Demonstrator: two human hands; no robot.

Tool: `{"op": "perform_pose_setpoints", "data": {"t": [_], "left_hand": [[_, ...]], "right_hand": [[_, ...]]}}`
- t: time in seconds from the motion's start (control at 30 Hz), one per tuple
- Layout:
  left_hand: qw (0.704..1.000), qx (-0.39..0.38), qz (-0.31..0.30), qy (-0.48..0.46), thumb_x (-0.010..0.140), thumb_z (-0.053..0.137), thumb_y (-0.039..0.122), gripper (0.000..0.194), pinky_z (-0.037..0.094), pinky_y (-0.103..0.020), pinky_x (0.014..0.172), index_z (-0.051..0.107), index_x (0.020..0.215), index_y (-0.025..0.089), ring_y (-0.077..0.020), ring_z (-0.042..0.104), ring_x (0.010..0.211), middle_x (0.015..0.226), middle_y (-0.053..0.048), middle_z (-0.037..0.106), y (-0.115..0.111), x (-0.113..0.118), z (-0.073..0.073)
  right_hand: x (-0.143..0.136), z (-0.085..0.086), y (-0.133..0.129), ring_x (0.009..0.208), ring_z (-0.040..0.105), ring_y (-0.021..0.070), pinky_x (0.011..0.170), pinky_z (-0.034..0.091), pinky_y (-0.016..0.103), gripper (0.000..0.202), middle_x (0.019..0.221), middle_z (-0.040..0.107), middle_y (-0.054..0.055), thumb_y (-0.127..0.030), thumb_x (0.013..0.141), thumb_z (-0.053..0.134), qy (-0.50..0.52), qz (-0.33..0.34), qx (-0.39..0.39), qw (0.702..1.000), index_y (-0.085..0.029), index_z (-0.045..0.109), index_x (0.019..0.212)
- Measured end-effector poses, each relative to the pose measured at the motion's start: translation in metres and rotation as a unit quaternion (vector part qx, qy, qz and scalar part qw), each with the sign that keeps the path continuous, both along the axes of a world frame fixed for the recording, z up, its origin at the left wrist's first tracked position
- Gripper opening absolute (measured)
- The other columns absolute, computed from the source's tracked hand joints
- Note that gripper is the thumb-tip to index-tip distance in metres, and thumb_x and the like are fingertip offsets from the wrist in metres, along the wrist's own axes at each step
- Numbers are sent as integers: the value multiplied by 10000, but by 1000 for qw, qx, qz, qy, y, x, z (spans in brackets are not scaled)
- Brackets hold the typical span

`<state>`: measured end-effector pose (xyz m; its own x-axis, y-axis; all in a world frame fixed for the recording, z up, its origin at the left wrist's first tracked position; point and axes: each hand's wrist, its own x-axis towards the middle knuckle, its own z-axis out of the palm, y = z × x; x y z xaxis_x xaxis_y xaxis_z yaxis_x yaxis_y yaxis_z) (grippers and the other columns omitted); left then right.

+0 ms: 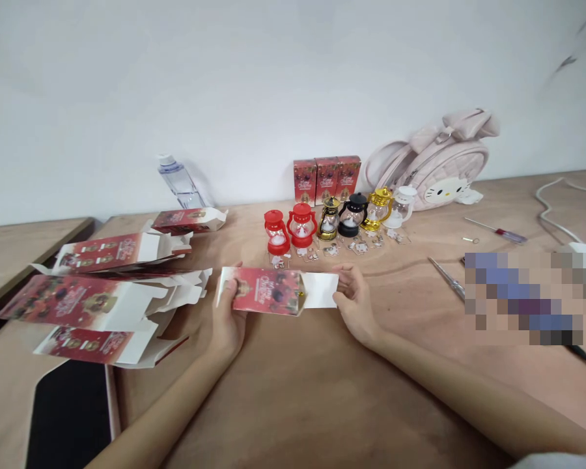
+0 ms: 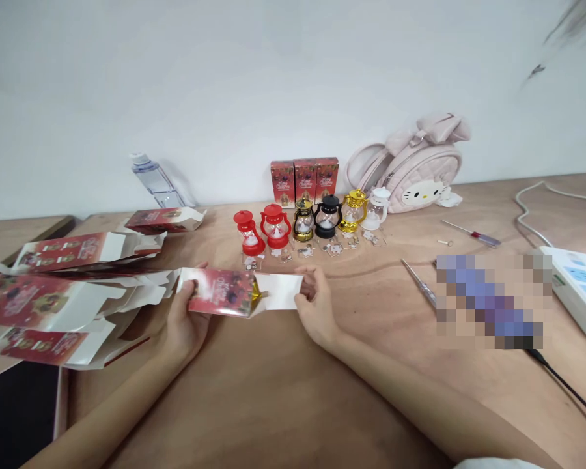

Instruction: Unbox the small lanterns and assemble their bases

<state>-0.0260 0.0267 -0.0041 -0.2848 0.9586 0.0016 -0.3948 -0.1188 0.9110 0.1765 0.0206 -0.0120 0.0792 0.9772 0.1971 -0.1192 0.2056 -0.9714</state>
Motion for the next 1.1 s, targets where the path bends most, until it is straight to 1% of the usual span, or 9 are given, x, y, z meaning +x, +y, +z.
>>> {"op": "perform_pose_setpoints", "data": {"t": [0.07, 0.17, 0.3, 0.4, 0.63, 0.73, 0.83, 0.9, 1.1], "left_hand": [[999, -17, 3, -37, 633, 716, 475, 474, 511, -278, 750, 633, 1015, 206, -147, 595, 748, 886, 7, 637, 4, -2, 1], [998, -15, 8, -52, 631, 727, 445, 448, 506, -258, 741, 629, 1003, 214, -128, 575, 741, 881, 19, 620, 5, -3, 2], [998, -10, 7, -59, 654, 711, 452, 422, 503, -251, 743, 627, 991, 213, -130, 574, 784, 922, 13, 618, 4, -2, 2], [998, -12, 7, -56, 667, 698, 460, 418, 505, -255, 737, 625, 998, 215, -134, 576, 789, 935, 10, 618, 3, -2, 1], [1000, -8, -2, -12, 696, 654, 490, 425, 494, -285, 744, 605, 1015, 212, -155, 590, 781, 898, 7, 618, 4, -4, 0], [1000, -11, -4, -6, 684, 667, 498, 463, 492, -282, 740, 596, 1046, 219, -162, 587, 812, 921, 2, 614, 4, -4, -2], [1000, -11, -7, 0, 688, 668, 500, 491, 489, -274, 736, 582, 1089, 229, -172, 579, 853, 955, -7, 606, 4, -4, -2], [1000, -9, -12, 9, 694, 664, 499, 496, 487, -264, 725, 574, 1103, 235, -169, 574, 855, 956, -5, 597, 3, -3, -2], [996, 15, -41, 76, 715, 659, 469, 484, 488, -273, 713, 533, 1123, 241, -162, 589, 769, 879, 4, 588, -1, -2, 0]], "right_hand": [[3, -3, 2, 591, 526, 112, 519, 386, 213, 351, 734, 574, -45, -91, 591, 432, 11, -6, 2, 1000, -240, 474, 906], [6, -2, 1, 609, 495, 122, 576, 388, 244, 277, 717, 540, -24, -103, 659, 409, -60, 13, 36, 997, -224, 574, 845], [7, 5, -4, 884, 533, 180, 794, 410, 319, 295, 937, 561, 37, -165, 786, 406, -141, 47, 98, 984, -229, 689, 842], [6, 9, -4, 1019, 518, 208, 912, 380, 357, 269, 1076, 559, 42, -270, 864, 441, -146, 80, 75, 983, -265, 702, 930], [3, 7, -1, 916, 552, 201, 832, 438, 339, 302, 945, 576, 41, -359, 837, 547, -192, 66, 34, 979, -222, 696, 613], [1, 8, -3, 1106, 499, 229, 942, 405, 372, 97, 1144, 532, 37, -295, 776, 631, -189, 66, 43, 979, -266, 721, 797], [1, 11, -4, 1261, 385, 231, 1031, 339, 405, 390, 1306, 426, 45, -243, 749, 659, -179, 78, 47, 980, -324, 625, 1129], [1, 11, -3, 1288, 356, 228, 1054, 312, 417, 443, 1318, 422, 51, -226, 738, 670, -183, 81, 49, 979, -323, 598, 1164], [1, 2, 1, 1190, 465, 232, 1024, 346, 411, 46, 1171, 560, 24, -213, 717, 669, -176, 75, 30, 981, -256, 684, 725]]}}
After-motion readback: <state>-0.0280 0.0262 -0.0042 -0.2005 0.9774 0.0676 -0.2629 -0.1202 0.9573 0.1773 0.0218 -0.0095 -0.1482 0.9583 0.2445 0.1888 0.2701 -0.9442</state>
